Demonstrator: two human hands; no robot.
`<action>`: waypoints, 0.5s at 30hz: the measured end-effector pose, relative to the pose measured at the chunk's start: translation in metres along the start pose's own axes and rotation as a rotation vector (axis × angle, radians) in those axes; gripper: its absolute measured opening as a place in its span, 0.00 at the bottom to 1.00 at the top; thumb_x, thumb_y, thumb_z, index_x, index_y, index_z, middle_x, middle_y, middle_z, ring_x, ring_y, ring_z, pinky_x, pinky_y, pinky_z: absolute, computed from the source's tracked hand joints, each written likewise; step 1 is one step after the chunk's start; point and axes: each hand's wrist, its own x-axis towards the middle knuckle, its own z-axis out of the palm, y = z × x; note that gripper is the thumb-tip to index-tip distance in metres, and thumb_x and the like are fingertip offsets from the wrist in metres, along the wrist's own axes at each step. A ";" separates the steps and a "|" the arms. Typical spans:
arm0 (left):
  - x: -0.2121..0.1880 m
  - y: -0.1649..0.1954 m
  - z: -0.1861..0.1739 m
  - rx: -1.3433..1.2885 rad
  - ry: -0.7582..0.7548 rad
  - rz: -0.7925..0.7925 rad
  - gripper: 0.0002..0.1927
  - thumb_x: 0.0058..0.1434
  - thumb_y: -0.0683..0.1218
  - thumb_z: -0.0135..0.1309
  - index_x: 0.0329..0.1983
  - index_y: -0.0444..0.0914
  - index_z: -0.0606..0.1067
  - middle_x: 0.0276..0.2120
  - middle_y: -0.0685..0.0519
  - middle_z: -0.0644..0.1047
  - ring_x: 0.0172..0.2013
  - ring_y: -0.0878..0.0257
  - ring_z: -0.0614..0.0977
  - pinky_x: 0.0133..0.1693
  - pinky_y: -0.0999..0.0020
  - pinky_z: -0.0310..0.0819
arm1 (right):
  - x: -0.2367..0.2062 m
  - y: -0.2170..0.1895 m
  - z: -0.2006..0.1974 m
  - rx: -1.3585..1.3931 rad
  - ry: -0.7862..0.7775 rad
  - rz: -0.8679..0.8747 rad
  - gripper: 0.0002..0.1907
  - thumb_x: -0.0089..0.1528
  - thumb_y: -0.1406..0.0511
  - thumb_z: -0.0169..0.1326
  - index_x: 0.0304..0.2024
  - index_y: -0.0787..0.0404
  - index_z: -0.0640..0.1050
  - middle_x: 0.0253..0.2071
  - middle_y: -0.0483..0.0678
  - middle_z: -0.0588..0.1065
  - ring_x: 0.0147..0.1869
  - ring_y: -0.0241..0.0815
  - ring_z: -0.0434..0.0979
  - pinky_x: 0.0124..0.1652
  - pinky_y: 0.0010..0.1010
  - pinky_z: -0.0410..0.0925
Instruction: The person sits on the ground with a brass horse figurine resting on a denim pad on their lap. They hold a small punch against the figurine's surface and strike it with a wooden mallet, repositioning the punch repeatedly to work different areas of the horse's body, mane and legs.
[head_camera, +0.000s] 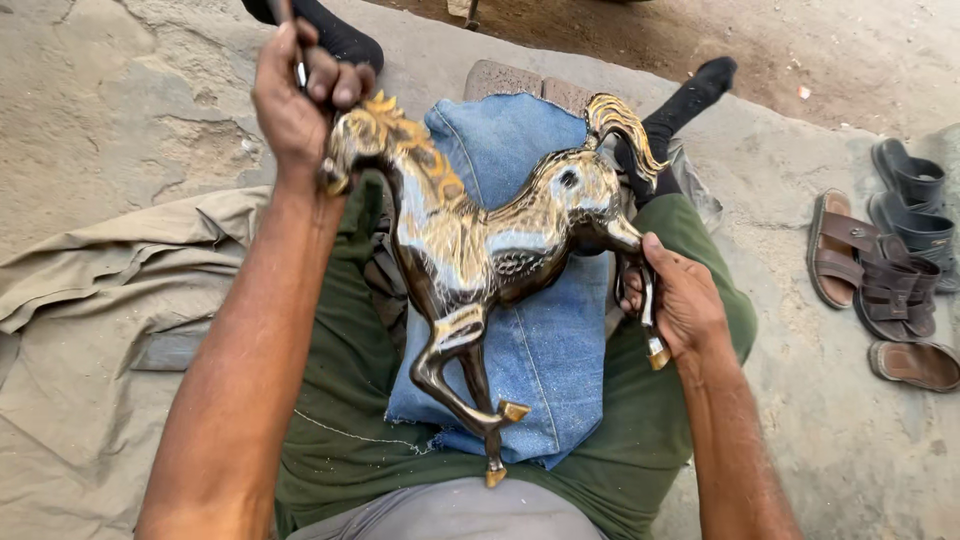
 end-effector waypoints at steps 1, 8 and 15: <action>-0.006 0.002 -0.005 -0.001 0.057 -0.025 0.11 0.75 0.50 0.45 0.42 0.38 0.70 0.20 0.58 0.59 0.20 0.64 0.68 0.38 0.60 0.76 | -0.003 0.002 -0.001 -0.020 0.008 -0.026 0.17 0.71 0.56 0.53 0.39 0.66 0.76 0.25 0.45 0.71 0.24 0.35 0.69 0.28 0.28 0.69; -0.021 0.011 -0.023 -0.022 0.091 -0.117 0.09 0.76 0.50 0.47 0.45 0.39 0.69 0.22 0.59 0.61 0.24 0.64 0.69 0.43 0.58 0.79 | -0.057 0.013 0.011 -0.200 0.122 -0.202 0.18 0.70 0.61 0.52 0.53 0.71 0.78 0.28 0.46 0.73 0.28 0.33 0.72 0.30 0.26 0.70; -0.046 0.016 -0.029 0.011 0.162 -0.049 0.08 0.75 0.48 0.47 0.44 0.39 0.68 0.22 0.58 0.62 0.25 0.63 0.69 0.44 0.56 0.77 | -0.067 0.016 0.018 -0.190 0.247 -0.300 0.16 0.71 0.64 0.53 0.54 0.70 0.80 0.29 0.45 0.73 0.23 0.30 0.64 0.24 0.21 0.61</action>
